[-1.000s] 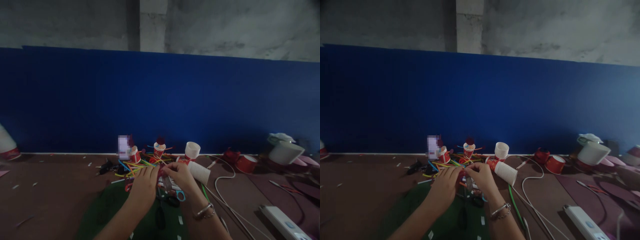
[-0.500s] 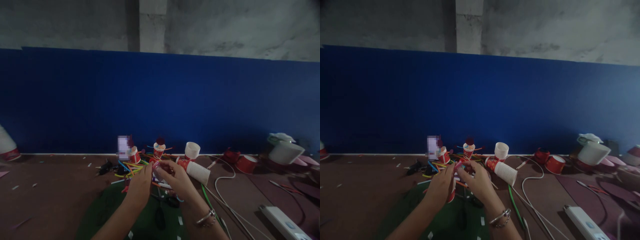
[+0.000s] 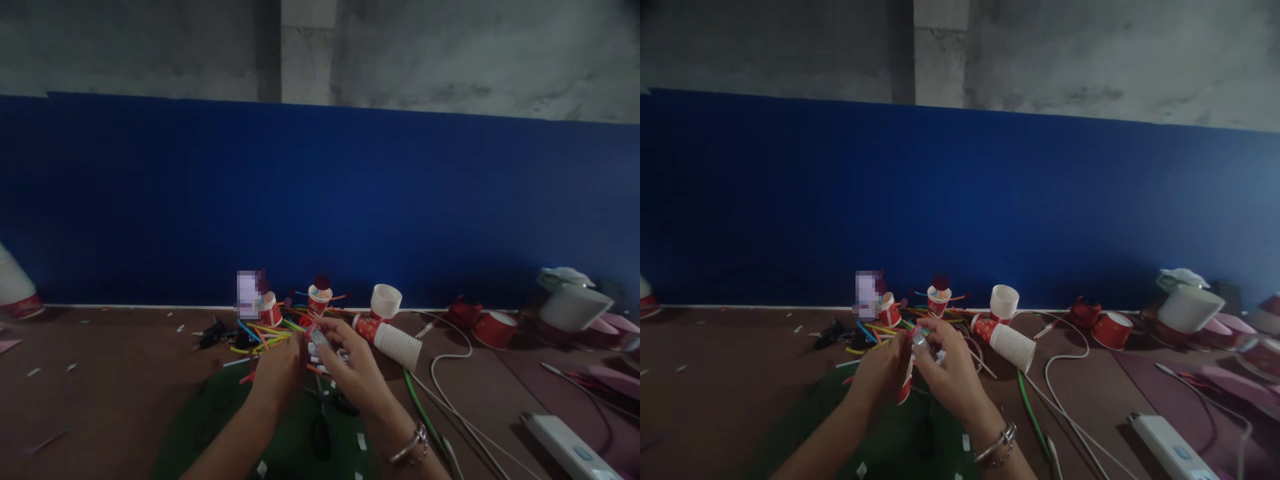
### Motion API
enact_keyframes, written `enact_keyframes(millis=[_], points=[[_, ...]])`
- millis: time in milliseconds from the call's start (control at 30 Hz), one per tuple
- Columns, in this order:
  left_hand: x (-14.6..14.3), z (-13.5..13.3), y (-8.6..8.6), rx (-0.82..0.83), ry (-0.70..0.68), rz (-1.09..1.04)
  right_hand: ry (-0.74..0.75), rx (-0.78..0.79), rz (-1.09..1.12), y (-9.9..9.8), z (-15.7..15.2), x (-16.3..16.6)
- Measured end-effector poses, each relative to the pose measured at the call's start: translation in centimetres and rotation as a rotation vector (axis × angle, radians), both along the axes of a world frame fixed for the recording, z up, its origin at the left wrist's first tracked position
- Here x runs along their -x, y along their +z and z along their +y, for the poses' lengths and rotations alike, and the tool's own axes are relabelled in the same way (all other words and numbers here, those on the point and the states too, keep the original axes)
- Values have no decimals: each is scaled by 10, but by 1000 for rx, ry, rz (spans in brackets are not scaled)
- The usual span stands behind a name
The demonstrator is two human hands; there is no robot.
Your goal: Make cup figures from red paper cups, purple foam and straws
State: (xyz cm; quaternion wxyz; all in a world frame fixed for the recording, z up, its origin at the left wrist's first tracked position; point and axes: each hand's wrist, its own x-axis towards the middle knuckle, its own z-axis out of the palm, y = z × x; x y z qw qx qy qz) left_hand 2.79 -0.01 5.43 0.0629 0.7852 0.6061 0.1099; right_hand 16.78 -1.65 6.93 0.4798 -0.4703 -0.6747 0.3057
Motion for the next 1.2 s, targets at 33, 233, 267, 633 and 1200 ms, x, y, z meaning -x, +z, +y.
enact_keyframes(millis=[33, 233, 267, 633, 1200], points=[[0, 0, 1, 10, 3, -6, 7, -18, -11, 1, -2, 0], [1, 2, -3, 23, -35, -28, -23, -13, -66, 3, -4, 0], [2, 2, -4, 18, -39, -53, -25, -9, -63, 4, -4, 0], [8, 11, -13, 25, -55, -433, -27, -52, -160, 5, -3, -1], [8, 12, -8, 223, -130, -938, 47, 63, -116, 11, 0, -8]])
